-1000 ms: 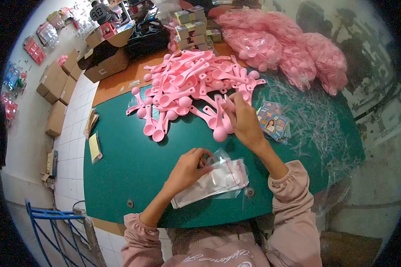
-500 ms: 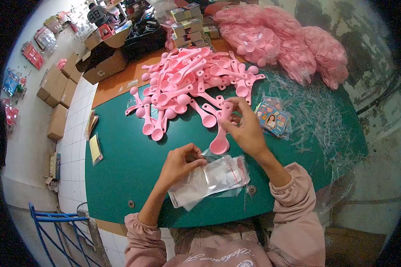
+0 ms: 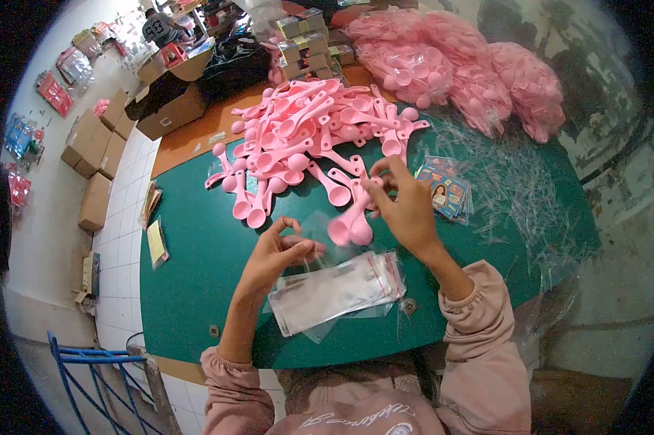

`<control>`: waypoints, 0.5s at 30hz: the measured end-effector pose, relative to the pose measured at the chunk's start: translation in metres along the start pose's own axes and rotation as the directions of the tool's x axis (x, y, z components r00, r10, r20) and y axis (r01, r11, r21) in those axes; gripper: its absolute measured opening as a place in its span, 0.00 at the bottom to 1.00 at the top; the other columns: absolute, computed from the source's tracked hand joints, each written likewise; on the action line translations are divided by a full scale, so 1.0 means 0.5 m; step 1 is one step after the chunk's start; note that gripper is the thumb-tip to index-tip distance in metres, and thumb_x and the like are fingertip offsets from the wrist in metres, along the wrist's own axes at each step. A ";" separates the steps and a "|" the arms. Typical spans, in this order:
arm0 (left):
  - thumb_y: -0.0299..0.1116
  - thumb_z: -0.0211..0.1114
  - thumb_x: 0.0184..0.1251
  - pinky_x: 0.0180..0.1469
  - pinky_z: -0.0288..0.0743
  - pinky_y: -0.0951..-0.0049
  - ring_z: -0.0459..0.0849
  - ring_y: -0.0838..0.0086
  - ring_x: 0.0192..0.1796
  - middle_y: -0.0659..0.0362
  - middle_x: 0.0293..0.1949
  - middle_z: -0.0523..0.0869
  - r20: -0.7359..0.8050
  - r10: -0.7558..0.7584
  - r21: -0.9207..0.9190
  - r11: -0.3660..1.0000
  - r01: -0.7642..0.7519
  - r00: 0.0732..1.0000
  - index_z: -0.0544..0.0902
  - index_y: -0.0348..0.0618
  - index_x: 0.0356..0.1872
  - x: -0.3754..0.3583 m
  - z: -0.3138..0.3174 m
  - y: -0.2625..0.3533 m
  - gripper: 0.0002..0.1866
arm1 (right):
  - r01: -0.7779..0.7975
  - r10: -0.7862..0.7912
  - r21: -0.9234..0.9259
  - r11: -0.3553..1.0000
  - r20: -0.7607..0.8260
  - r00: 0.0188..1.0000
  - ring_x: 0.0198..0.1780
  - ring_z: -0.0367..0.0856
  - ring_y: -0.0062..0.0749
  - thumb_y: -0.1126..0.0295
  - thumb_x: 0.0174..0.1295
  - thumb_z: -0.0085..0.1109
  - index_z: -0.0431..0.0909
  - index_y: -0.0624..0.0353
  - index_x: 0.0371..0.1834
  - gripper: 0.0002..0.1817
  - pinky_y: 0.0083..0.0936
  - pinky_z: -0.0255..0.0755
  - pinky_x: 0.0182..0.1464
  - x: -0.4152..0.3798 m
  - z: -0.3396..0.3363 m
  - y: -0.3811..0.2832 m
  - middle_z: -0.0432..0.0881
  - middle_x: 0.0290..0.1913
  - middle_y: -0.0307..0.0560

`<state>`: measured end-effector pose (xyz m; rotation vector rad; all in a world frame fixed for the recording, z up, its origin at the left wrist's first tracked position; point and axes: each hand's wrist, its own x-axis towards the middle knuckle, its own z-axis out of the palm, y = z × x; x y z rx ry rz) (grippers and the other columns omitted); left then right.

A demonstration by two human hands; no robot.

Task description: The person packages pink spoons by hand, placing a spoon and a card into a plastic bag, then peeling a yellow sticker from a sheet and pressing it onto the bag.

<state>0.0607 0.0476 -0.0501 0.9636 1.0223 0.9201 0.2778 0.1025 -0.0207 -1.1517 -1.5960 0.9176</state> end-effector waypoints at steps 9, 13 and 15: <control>0.30 0.64 0.58 0.40 0.74 0.80 0.82 0.75 0.40 0.50 0.38 0.84 -0.063 0.000 0.008 1.000 0.001 0.998 0.70 0.39 0.43 0.000 -0.007 -0.002 0.16 | 0.139 -0.089 0.313 0.940 -0.168 0.982 0.26 0.80 0.24 0.74 0.60 0.55 0.66 0.65 0.39 0.10 0.16 0.75 0.25 -0.015 0.021 -0.006 0.78 0.26 0.45; 0.31 0.64 0.59 0.40 0.74 0.80 0.81 0.77 0.40 0.55 0.38 0.83 -0.074 -0.010 -0.045 0.999 0.006 0.997 0.72 0.37 0.47 0.001 -0.004 -0.003 0.17 | 0.182 -0.137 0.292 0.939 -0.169 0.976 0.26 0.79 0.22 0.74 0.59 0.55 0.66 0.64 0.40 0.10 0.16 0.75 0.25 -0.016 0.024 -0.003 0.77 0.27 0.44; 0.31 0.63 0.60 0.40 0.74 0.80 0.81 0.79 0.39 0.56 0.38 0.83 -0.040 0.009 -0.036 0.999 -0.011 0.999 0.72 0.37 0.48 -0.001 0.002 -0.002 0.17 | 0.160 -0.135 0.267 0.950 -0.111 0.985 0.25 0.78 0.21 0.74 0.59 0.55 0.66 0.64 0.40 0.10 0.16 0.74 0.25 -0.019 0.029 0.003 0.77 0.26 0.43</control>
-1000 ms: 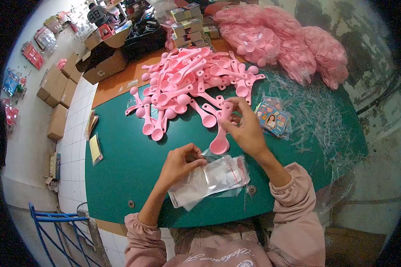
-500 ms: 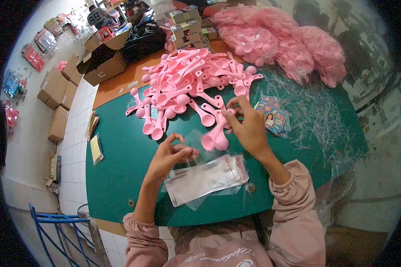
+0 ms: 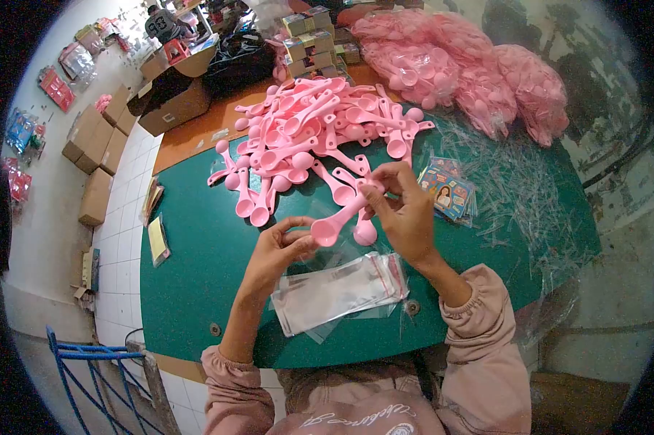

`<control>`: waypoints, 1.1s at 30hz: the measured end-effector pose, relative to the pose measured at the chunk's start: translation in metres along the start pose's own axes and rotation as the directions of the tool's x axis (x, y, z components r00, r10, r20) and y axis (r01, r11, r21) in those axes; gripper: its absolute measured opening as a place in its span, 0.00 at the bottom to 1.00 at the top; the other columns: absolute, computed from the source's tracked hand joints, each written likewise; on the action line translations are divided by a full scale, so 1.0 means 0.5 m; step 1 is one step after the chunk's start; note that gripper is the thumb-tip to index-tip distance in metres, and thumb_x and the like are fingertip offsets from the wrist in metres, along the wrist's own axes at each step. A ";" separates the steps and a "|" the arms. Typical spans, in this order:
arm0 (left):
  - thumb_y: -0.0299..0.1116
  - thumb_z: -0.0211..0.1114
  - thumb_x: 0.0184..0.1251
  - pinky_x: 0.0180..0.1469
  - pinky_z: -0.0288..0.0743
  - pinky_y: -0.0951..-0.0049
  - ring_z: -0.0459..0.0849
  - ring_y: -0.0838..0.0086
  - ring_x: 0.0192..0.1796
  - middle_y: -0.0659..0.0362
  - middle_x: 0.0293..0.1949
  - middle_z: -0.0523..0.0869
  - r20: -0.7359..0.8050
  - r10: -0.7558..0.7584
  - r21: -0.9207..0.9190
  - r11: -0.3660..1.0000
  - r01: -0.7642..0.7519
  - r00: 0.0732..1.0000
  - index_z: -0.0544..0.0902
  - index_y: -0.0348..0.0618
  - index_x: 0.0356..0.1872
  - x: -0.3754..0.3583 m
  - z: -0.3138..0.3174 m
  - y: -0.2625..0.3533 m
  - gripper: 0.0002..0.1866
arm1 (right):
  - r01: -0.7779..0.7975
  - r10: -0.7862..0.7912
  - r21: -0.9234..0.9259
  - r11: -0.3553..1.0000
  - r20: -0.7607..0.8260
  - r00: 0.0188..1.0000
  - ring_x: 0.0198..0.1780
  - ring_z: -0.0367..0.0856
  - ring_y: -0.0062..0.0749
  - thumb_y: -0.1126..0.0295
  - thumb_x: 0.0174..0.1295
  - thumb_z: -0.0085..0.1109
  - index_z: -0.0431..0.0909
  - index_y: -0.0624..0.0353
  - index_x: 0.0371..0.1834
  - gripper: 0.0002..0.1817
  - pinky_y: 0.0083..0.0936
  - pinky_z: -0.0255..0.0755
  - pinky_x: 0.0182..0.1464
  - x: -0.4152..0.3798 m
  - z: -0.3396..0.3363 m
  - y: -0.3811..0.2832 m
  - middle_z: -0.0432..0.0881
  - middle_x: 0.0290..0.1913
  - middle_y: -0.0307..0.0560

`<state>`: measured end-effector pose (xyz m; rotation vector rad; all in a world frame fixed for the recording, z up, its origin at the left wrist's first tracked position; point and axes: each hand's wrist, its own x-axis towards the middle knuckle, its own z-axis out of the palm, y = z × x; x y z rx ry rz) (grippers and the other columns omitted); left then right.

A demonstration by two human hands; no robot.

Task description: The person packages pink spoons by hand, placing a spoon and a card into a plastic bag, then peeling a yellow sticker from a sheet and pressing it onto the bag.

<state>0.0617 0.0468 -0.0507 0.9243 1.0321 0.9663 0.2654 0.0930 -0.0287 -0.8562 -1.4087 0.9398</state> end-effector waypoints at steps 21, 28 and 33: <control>0.42 0.39 0.73 0.41 0.79 0.71 0.83 0.66 0.39 0.46 0.39 0.82 0.114 0.064 -0.077 0.995 -0.055 0.991 0.71 0.35 0.50 -0.016 0.013 0.031 0.20 | 0.200 0.167 -0.634 0.747 0.471 0.866 0.50 0.71 0.37 0.58 0.56 0.56 0.76 0.60 0.45 0.19 0.28 0.64 0.52 0.065 -0.157 -0.036 0.73 0.45 0.52; 0.44 0.38 0.73 0.40 0.79 0.69 0.83 0.65 0.40 0.46 0.40 0.81 0.133 0.074 -0.048 0.997 -0.068 0.988 0.71 0.38 0.49 -0.017 0.021 0.028 0.21 | -0.142 0.234 -0.840 0.524 -0.018 0.972 0.39 0.76 0.44 0.67 0.45 0.64 0.75 0.63 0.38 0.17 0.33 0.69 0.42 0.035 -0.307 0.058 0.76 0.34 0.52; 0.44 0.39 0.72 0.42 0.78 0.73 0.82 0.69 0.41 0.49 0.41 0.81 0.168 0.040 -0.025 0.999 -0.037 0.985 0.71 0.36 0.51 -0.014 0.020 0.026 0.21 | -0.156 0.135 -0.924 0.350 -0.115 0.984 0.40 0.77 0.45 0.73 0.48 0.59 0.75 0.63 0.38 0.13 0.35 0.69 0.43 0.045 -0.304 0.029 0.78 0.36 0.55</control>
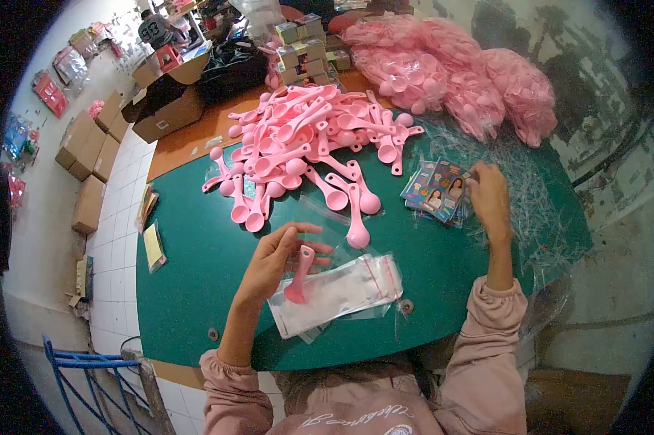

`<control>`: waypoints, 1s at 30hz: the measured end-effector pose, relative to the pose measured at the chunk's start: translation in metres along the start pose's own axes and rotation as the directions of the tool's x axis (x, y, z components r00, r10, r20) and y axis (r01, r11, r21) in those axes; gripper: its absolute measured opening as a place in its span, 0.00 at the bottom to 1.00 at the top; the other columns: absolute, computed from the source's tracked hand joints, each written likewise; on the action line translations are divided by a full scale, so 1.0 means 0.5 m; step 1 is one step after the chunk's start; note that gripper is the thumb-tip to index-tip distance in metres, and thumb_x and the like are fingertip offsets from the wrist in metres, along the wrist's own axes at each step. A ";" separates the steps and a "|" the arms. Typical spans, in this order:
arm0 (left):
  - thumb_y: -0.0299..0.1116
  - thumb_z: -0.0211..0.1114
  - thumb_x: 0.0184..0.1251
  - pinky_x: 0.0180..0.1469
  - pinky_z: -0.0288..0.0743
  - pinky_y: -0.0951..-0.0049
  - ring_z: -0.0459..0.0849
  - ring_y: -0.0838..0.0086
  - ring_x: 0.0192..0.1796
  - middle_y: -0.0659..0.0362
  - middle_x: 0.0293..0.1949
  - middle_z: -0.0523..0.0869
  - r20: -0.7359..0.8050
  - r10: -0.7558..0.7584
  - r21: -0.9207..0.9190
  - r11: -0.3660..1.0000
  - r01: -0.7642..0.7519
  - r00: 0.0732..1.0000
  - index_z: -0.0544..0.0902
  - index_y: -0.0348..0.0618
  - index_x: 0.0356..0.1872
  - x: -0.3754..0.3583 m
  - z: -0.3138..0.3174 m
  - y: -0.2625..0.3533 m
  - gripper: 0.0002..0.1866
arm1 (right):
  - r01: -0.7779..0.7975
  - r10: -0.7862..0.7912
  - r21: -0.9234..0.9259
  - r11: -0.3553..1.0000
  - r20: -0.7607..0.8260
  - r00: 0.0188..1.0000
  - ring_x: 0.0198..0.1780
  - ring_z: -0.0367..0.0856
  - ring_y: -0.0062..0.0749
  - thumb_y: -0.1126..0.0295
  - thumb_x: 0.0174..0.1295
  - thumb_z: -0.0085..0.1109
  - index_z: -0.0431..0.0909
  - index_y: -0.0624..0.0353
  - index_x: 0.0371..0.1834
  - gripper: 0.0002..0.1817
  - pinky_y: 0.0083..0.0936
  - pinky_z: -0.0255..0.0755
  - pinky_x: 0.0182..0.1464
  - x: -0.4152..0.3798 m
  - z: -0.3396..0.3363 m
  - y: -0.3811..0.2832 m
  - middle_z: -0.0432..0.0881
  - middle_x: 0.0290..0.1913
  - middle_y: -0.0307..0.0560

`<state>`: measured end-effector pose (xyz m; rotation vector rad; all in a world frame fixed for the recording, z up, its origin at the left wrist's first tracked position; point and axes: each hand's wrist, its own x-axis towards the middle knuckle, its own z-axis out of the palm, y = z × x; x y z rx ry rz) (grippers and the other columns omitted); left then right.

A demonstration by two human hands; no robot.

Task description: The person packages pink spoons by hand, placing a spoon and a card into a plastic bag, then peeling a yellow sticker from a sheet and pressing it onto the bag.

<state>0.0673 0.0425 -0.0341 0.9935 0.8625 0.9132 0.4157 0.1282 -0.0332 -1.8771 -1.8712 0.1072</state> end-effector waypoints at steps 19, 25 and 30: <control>0.35 0.49 0.69 0.33 0.70 0.76 0.72 0.80 0.27 0.56 0.26 0.79 0.137 0.123 0.526 0.832 -0.177 0.983 0.68 0.38 0.57 -0.001 0.017 -0.009 0.19 | 0.313 -0.687 0.680 0.663 0.387 0.616 0.32 0.76 0.34 0.76 0.48 0.59 0.79 0.58 0.39 0.12 0.26 0.69 0.35 -0.050 -0.018 -0.316 0.76 0.27 0.46; 0.37 0.53 0.66 0.33 0.71 0.74 0.77 0.74 0.26 0.49 0.25 0.81 -0.050 0.212 0.659 0.741 -0.128 0.976 0.51 0.43 0.67 -0.006 0.016 -0.003 0.32 | 0.161 -0.688 0.742 0.651 0.486 0.539 0.30 0.75 0.26 0.70 0.47 0.65 0.79 0.63 0.33 0.11 0.22 0.69 0.34 -0.062 0.080 -0.309 0.78 0.26 0.44; 0.32 0.60 0.62 0.34 0.70 0.78 0.74 0.81 0.29 0.59 0.29 0.81 0.115 -0.081 0.641 0.767 -0.012 0.990 0.44 0.49 0.69 -0.028 -0.067 0.035 0.40 | -0.109 -0.523 0.728 0.677 0.580 0.625 0.32 0.74 0.20 0.69 0.49 0.64 0.80 0.64 0.33 0.11 0.20 0.69 0.37 -0.043 0.099 -0.276 0.79 0.26 0.41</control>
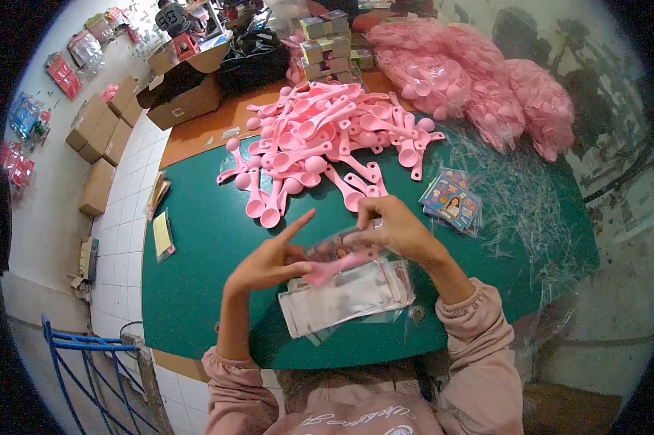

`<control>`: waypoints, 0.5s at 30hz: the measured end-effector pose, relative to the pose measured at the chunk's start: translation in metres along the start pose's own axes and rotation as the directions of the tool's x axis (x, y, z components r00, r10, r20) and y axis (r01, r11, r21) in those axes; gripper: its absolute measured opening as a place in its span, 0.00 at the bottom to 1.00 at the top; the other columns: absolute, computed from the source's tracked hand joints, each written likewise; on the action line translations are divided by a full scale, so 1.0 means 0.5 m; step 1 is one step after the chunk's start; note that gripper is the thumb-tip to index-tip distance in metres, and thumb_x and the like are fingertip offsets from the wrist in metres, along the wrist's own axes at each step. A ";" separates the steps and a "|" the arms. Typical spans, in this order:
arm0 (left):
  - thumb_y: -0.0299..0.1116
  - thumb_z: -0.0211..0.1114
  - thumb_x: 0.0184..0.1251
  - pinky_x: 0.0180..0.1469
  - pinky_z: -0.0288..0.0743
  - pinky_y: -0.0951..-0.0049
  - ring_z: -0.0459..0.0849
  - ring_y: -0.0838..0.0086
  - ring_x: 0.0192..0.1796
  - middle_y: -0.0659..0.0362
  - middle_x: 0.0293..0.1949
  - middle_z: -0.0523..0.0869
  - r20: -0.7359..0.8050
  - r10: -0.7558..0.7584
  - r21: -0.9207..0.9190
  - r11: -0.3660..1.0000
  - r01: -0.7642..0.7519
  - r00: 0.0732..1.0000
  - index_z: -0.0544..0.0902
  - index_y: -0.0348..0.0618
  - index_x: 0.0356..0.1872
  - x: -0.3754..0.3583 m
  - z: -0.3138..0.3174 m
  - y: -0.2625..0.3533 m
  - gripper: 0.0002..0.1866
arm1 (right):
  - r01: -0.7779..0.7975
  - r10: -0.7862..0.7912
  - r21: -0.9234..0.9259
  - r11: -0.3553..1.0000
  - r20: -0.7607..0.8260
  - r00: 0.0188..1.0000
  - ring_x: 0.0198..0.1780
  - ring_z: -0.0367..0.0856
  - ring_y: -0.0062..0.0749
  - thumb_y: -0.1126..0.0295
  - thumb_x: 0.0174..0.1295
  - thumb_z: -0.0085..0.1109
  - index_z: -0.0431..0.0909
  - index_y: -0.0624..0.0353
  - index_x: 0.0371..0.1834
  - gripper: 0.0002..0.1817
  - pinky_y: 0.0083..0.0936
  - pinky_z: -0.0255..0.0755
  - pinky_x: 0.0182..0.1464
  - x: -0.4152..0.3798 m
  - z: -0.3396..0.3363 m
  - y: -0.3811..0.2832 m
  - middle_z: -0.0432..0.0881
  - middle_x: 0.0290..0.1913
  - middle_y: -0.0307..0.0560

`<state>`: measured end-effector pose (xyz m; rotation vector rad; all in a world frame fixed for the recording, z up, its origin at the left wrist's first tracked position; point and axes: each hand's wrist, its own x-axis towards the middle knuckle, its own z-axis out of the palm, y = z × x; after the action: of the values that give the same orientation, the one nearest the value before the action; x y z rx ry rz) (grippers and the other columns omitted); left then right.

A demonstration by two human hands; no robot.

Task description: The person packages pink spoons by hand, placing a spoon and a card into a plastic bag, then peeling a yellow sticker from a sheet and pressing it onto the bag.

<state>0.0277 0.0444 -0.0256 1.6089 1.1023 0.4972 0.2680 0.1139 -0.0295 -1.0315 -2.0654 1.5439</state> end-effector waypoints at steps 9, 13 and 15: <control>0.26 0.61 0.59 0.41 0.73 0.78 0.77 0.79 0.39 0.58 0.34 0.79 -0.068 0.014 -0.378 0.925 -0.039 0.998 0.53 0.48 0.67 0.004 -0.017 -0.031 0.36 | -0.019 0.007 0.225 0.974 0.054 0.999 0.29 0.71 0.16 0.71 0.49 0.63 0.79 0.67 0.31 0.10 0.17 0.67 0.32 -0.019 -0.013 0.007 0.77 0.26 0.36; 0.25 0.60 0.60 0.43 0.75 0.76 0.78 0.76 0.41 0.54 0.39 0.78 -0.360 0.075 -0.139 0.981 -0.133 0.930 0.54 0.48 0.66 0.017 0.018 -0.038 0.34 | 0.079 -0.039 0.186 0.979 -0.205 0.978 0.28 0.74 0.20 0.72 0.49 0.62 0.79 0.67 0.35 0.12 0.19 0.70 0.34 -0.010 0.004 0.035 0.80 0.28 0.40; 0.31 0.54 0.66 0.48 0.75 0.66 0.79 0.66 0.47 0.48 0.46 0.76 -0.574 0.051 -0.059 0.993 -0.104 0.817 0.49 0.52 0.67 0.014 0.043 -0.032 0.32 | 0.146 -0.139 0.001 0.989 -0.305 0.942 0.30 0.77 0.23 0.71 0.49 0.62 0.78 0.66 0.37 0.13 0.20 0.71 0.35 -0.010 0.028 -0.017 0.80 0.29 0.43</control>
<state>0.0412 0.0391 -0.0491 1.4624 1.4330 1.1253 0.2590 0.0997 -0.0257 -1.0148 -1.8592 1.2475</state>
